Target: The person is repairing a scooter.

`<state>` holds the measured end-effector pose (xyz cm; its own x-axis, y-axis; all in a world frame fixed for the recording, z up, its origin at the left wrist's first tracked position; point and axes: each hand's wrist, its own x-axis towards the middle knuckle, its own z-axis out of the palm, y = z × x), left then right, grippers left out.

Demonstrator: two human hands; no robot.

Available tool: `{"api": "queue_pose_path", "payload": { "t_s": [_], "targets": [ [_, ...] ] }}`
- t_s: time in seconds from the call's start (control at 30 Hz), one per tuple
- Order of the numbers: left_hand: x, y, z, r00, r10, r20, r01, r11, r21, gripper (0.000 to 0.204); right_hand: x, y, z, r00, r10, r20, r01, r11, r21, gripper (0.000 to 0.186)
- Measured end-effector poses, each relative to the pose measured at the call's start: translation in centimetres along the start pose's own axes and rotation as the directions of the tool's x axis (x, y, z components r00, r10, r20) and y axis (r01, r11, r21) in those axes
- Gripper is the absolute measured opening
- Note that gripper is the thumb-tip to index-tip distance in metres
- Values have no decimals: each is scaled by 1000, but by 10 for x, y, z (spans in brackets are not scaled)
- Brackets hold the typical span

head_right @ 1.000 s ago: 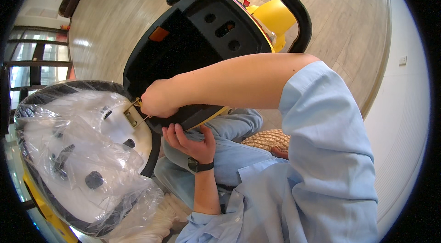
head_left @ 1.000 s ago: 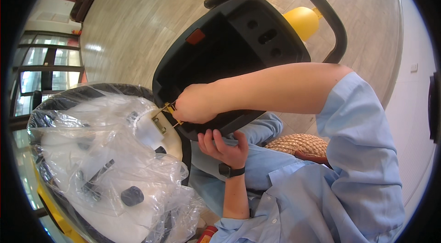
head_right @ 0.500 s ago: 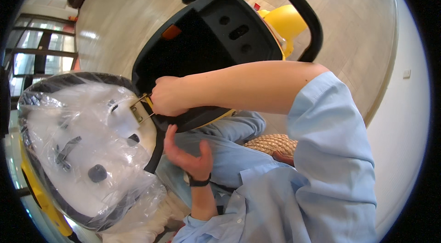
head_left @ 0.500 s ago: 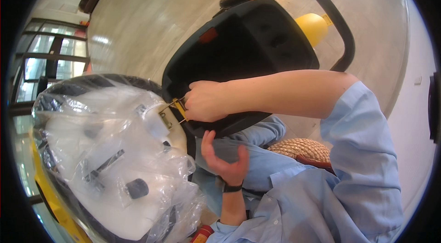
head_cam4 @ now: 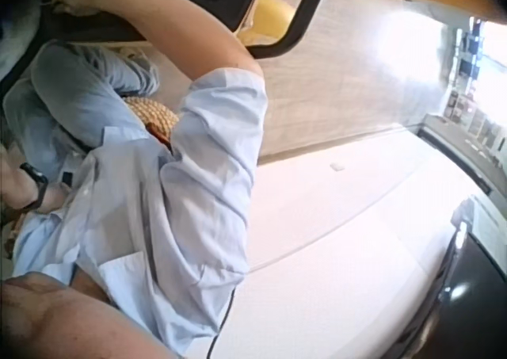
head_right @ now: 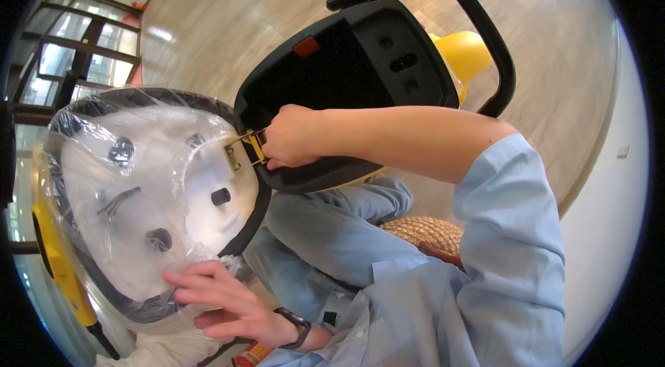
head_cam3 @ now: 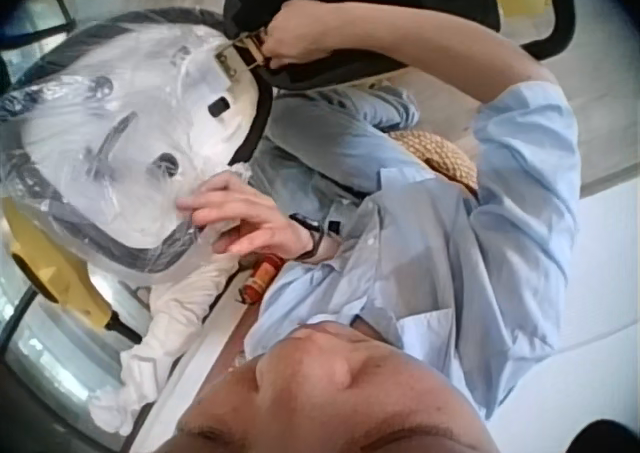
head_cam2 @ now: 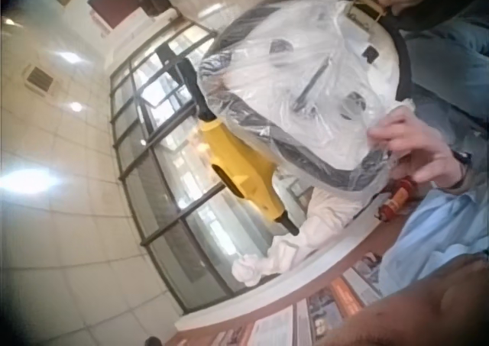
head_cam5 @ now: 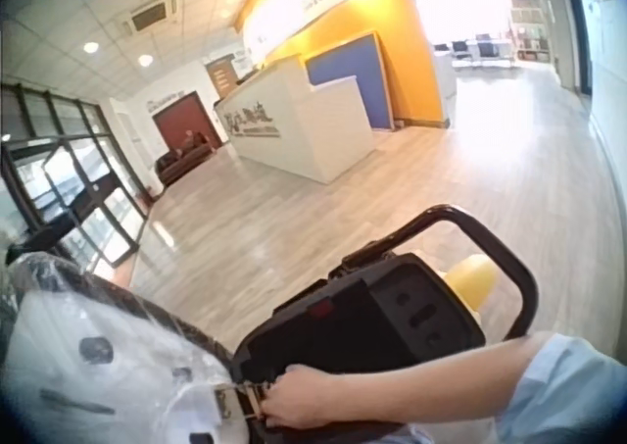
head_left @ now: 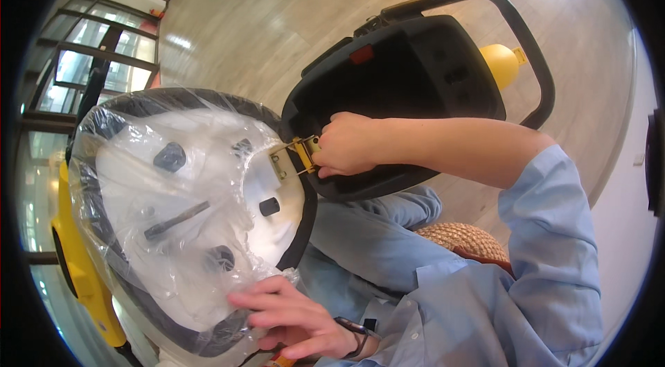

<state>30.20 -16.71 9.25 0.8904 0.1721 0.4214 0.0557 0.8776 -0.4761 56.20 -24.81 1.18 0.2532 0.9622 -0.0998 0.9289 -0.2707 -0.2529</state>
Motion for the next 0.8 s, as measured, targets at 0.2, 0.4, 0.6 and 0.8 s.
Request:
{"api": "queue_pose_path", "payload": {
  "t_s": [0.2,0.4,0.6,0.8],
  "targets": [
    [-3,5,6,999,-17,-41,14,998,-63,36,5,0,16,971,-104,-215,78,989,-128,23],
    [-6,19,6,978,-176,-114,178,984,8,33,3,3,18,921,-132,-367,164,985,56,20],
    [-6,27,4,954,-228,-196,243,968,59,34,-3,16,-9,947,-63,-314,153,951,270,13],
    [-4,33,-4,937,-301,-177,311,950,29,39,-17,40,-49,952,220,-210,-140,929,342,20]
  ]
}}
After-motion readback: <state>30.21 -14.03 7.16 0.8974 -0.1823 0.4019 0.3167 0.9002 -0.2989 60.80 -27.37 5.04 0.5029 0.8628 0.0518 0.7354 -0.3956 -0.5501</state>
